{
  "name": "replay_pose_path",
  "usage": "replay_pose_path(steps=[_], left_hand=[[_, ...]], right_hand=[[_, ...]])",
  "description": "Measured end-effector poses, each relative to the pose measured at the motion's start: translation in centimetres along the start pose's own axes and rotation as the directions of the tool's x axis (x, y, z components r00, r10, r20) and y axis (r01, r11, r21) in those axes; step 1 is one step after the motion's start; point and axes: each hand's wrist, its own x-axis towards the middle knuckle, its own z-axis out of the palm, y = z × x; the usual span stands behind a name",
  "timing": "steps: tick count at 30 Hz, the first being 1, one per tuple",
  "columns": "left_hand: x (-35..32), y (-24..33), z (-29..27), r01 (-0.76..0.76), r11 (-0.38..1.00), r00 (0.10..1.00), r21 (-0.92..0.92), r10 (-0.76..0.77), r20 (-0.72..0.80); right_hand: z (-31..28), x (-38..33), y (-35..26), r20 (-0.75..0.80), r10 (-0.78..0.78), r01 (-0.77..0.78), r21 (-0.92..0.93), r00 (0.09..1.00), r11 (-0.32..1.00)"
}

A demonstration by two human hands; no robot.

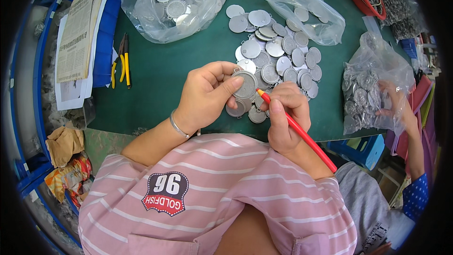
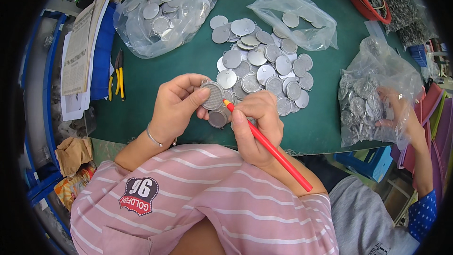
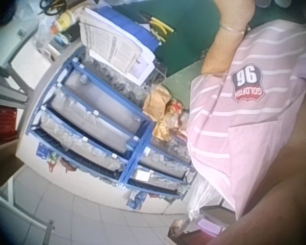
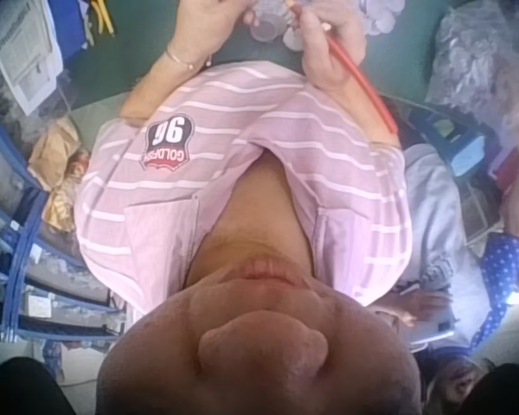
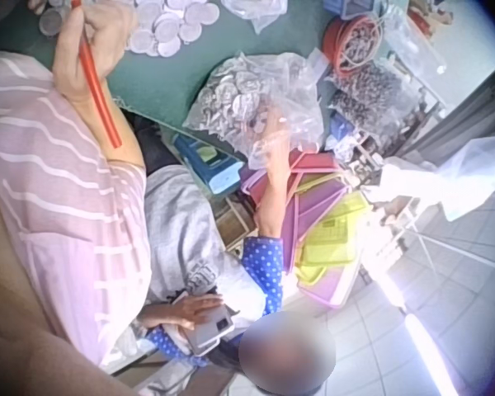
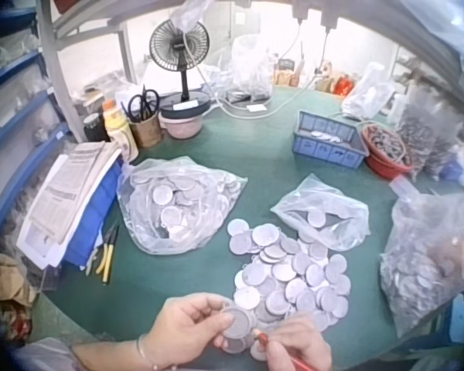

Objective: The person marks several metal discs using a pen while sitting at a workstation. They pick up individual discs from a pile, apply a mark to the center by hand, and set them aside.

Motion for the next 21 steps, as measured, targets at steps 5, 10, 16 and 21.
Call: replay_pose_path(steps=[5,10,16,21], left_hand=[[-0.4,0.6,0.2,0.002,0.999,1.0,-0.033,-0.002,0.024],[-0.1,0.4,0.3,0.003,0.999,0.999,-0.045,-0.001,0.035],[-0.2,0.2,0.2,-0.014,1.0,0.999,-0.011,0.015,0.029],[-0.2,0.2,0.3,-0.042,0.999,0.998,-0.017,0.043,0.039]], right_hand=[[-0.1,-0.9,0.1,0.016,0.174,-0.172,-0.062,0.985,0.983],[0.2,-0.1,-0.3,-0.085,0.067,-0.063,0.044,0.994,0.997],[-0.3,0.2,-0.2,-0.022,-0.004,0.004,0.022,1.0,1.0],[-0.2,-0.2,-0.1,-0.03,0.055,-0.056,-0.008,0.998,0.998]])
